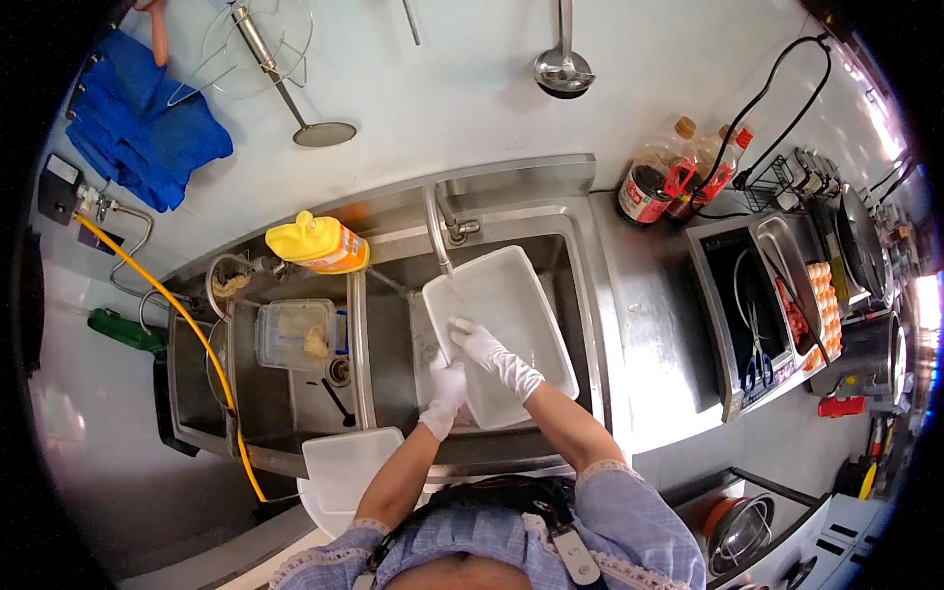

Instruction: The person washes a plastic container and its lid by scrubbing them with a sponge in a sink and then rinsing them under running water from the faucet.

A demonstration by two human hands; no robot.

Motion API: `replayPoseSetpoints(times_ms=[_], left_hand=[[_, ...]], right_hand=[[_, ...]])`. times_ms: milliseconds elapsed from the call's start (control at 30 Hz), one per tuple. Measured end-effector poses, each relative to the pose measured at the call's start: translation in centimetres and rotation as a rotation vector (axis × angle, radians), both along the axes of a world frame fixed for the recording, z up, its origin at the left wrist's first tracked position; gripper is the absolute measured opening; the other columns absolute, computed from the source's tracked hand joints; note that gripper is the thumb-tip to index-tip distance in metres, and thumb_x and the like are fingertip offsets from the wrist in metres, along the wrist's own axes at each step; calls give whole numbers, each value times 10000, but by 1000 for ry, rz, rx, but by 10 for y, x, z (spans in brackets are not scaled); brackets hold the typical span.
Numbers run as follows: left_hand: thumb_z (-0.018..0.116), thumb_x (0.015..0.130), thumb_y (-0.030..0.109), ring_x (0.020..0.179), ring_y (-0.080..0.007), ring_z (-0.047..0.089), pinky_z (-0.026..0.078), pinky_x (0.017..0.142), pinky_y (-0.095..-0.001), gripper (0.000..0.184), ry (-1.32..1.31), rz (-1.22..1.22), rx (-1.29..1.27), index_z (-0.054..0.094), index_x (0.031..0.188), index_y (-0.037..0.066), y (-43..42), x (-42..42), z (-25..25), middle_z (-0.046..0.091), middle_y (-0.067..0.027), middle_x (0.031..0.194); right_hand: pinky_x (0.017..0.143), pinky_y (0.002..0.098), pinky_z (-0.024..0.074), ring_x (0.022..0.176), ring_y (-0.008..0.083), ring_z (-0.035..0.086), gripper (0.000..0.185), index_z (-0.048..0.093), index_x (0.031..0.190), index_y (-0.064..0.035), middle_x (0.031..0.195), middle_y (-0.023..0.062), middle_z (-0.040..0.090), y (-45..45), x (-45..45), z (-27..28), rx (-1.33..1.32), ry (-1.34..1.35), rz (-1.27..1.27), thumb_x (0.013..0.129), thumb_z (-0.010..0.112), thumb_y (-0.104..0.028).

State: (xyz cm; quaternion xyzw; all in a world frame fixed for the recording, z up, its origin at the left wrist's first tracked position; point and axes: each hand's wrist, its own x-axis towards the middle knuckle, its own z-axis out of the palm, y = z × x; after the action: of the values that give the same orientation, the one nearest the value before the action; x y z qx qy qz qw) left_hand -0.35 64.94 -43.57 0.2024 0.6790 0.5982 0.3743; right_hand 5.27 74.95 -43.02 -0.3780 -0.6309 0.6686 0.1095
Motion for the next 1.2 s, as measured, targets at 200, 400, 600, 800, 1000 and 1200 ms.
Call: replayPoseSetpoints(times_ms=[200, 400, 600, 800, 1000, 1200], left_hand=[[567, 762, 73, 771, -334, 609, 501, 653, -377, 541, 1188, -160, -128, 429, 1284, 47, 0, 6, -12, 506, -247, 1188], [580, 731, 70, 822, -401, 589, 502, 667, -407, 717, 1161, -303, -259, 266, 1374, 31, -12, 5, 1, 213, -319, 1379], [565, 715, 41, 819, -389, 590, 508, 655, -391, 714, 1182, -337, -279, 279, 1369, 32, -13, -7, 8, 187, -316, 1392], [546, 696, 34, 778, -363, 599, 513, 617, -373, 677, 1275, -353, -182, 360, 1346, 80, -14, -12, 11, 266, -284, 1378], [545, 694, 28, 736, -364, 603, 509, 581, -378, 668, 1221, -343, -142, 379, 1338, 93, -14, -9, 16, 288, -268, 1377], [538, 694, 13, 770, -359, 610, 508, 590, -381, 665, 1076, -324, -171, 387, 1336, 103, -5, -13, 35, 332, -232, 1366]], right_hand=[[822, 315, 441, 964, 224, 575, 406, 581, 1097, 55, 1036, 183, 609, 3, -16, 5, -174, -94, -315, 863, 571, -277], [704, 306, 480, 775, 173, 595, 207, 620, 954, 27, 893, 74, 632, 3, 1, -9, -623, 468, -563, 815, 633, -125], [825, 356, 471, 934, 222, 579, 336, 519, 1127, 9, 1073, 100, 587, 6, 0, -10, -835, 657, -527, 806, 607, -35], [976, 424, 364, 1093, 280, 504, 391, 488, 1169, -17, 1162, 144, 545, 24, 5, 10, -1035, 806, -446, 819, 604, -148], [992, 446, 336, 1132, 282, 464, 481, 458, 1210, -69, 1205, 100, 517, 11, 6, -7, -1033, 865, -526, 822, 628, -297], [950, 414, 378, 1094, 260, 479, 482, 436, 1236, -89, 1176, 92, 524, -3, -8, 13, -936, 520, -468, 882, 528, -403]])
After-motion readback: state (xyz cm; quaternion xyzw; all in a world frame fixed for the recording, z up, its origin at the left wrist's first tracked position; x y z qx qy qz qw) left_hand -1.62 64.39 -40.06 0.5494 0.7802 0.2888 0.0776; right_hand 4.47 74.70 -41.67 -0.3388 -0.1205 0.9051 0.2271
